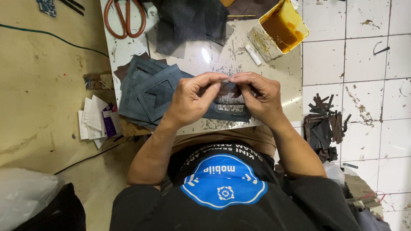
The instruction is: Applying glue to leather frames and trimming them with scissors
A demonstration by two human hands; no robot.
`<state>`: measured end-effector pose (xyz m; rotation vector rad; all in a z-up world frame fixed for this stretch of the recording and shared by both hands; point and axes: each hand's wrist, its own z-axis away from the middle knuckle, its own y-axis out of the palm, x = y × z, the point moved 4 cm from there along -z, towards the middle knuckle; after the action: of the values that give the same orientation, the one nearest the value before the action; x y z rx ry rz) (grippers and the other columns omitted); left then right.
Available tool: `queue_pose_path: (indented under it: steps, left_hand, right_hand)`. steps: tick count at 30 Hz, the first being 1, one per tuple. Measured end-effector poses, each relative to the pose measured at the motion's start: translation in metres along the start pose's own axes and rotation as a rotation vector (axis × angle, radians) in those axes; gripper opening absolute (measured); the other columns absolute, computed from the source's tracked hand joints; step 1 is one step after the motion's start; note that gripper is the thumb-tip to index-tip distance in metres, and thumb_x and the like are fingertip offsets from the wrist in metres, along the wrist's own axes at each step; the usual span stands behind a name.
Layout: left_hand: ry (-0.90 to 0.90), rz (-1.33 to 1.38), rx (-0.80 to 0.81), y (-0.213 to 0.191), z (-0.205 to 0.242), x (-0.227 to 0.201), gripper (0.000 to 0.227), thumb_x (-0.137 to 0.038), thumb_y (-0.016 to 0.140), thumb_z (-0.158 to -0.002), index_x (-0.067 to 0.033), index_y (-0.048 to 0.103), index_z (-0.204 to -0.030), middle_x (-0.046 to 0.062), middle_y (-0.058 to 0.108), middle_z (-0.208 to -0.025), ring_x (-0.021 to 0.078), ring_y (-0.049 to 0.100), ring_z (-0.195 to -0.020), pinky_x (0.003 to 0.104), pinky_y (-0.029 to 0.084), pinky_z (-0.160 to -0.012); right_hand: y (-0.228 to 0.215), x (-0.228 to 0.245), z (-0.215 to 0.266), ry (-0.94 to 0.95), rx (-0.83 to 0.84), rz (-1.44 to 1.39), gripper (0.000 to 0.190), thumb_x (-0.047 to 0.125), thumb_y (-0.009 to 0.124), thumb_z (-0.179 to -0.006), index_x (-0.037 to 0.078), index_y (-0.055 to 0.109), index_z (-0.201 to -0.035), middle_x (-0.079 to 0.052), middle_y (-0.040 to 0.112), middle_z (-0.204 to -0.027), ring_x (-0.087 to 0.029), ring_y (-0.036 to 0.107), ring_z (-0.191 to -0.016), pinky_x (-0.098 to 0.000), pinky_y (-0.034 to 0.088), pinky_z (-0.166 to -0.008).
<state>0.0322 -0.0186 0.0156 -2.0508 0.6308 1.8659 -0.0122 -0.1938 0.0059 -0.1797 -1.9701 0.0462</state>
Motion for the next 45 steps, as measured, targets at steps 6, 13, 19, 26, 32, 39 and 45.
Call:
queue_pose_path:
  steps: [6, 13, 19, 26, 32, 39, 45]
  left_hand:
    - [0.073, -0.089, 0.045, -0.001, 0.0, -0.003, 0.021, 0.003, 0.071, -0.094, 0.0022, 0.074, -0.114, 0.021, 0.078, -0.098, 0.0245, 0.076, -0.091, 0.037, 0.065, -0.074]
    - [0.15, -0.184, 0.012, -0.002, -0.001, -0.007, 0.018, 0.003, 0.07, -0.096, 0.0007, 0.075, -0.113, 0.022, 0.077, -0.093, 0.0302, 0.077, -0.085, 0.038, 0.065, -0.067]
    - [0.114, -0.131, 0.017, 0.004, -0.001, 0.001, 0.02, 0.005, 0.061, -0.1, -0.0003, 0.076, -0.112, 0.021, 0.077, -0.09, 0.0256, 0.076, -0.081, 0.037, 0.064, -0.069]
    - [0.049, -0.174, 0.228, 0.012, -0.001, 0.006, 0.023, 0.0, 0.067, -0.097, -0.0006, 0.07, -0.119, 0.022, 0.076, -0.085, 0.0304, 0.076, -0.072, 0.041, 0.062, -0.064]
    - [-0.192, -0.057, 0.224, -0.001, 0.025, 0.035, 0.013, -0.001, 0.071, -0.092, 0.0042, 0.072, -0.104, 0.018, 0.076, -0.077, 0.0198, 0.071, -0.069, 0.036, 0.06, -0.064]
    - [-0.3, -0.343, 0.006, -0.013, 0.035, 0.077, 0.009, -0.013, 0.078, -0.089, -0.0068, 0.076, -0.084, 0.006, 0.073, -0.06, 0.0114, 0.067, -0.051, 0.025, 0.05, -0.049]
    - [-0.36, -0.52, 0.055, -0.01, 0.024, 0.09, 0.016, -0.022, 0.078, -0.087, -0.0105, 0.075, -0.077, 0.002, 0.071, -0.058, 0.0174, 0.068, -0.049, 0.03, 0.051, -0.048]
  right_hand:
    - [0.002, -0.003, 0.005, 0.004, -0.05, 0.019, 0.012, -0.016, 0.061, -0.097, -0.012, 0.071, -0.102, -0.023, 0.072, -0.082, -0.024, 0.069, -0.059, -0.0357, 0.06, -0.053]
    - [0.001, -0.004, 0.006, 0.106, -0.02, 0.006, 0.018, -0.012, 0.063, -0.099, -0.013, 0.067, -0.116, -0.02, 0.072, -0.078, -0.017, 0.068, -0.062, -0.0325, 0.059, -0.059]
    - [-0.003, 0.0, 0.009, 0.199, -0.002, 0.066, 0.01, -0.005, 0.072, -0.097, -0.006, 0.074, -0.106, -0.011, 0.071, -0.074, -0.007, 0.058, -0.069, -0.0277, 0.054, -0.061]
    - [-0.012, -0.012, 0.04, 0.244, 0.006, 0.148, 0.008, -0.005, 0.076, -0.092, -0.005, 0.075, -0.101, -0.011, 0.066, -0.068, -0.015, 0.059, -0.062, -0.0322, 0.053, -0.06]
    - [-0.023, -0.028, 0.086, 0.359, -0.186, 0.141, 0.005, -0.003, 0.073, -0.098, -0.007, 0.071, -0.101, -0.01, 0.064, -0.069, -0.013, 0.056, -0.065, -0.0298, 0.05, -0.062]
    - [-0.025, -0.035, 0.103, 0.366, -0.097, 0.432, 0.014, 0.007, 0.076, -0.099, 0.001, 0.071, -0.088, -0.013, 0.064, -0.069, -0.024, 0.061, -0.06, -0.0341, 0.047, -0.059]
    - [-0.029, -0.038, 0.102, 0.42, -0.046, 0.589, 0.017, 0.01, 0.075, -0.1, 0.003, 0.071, -0.085, -0.012, 0.061, -0.064, -0.027, 0.062, -0.059, -0.0359, 0.049, -0.058]
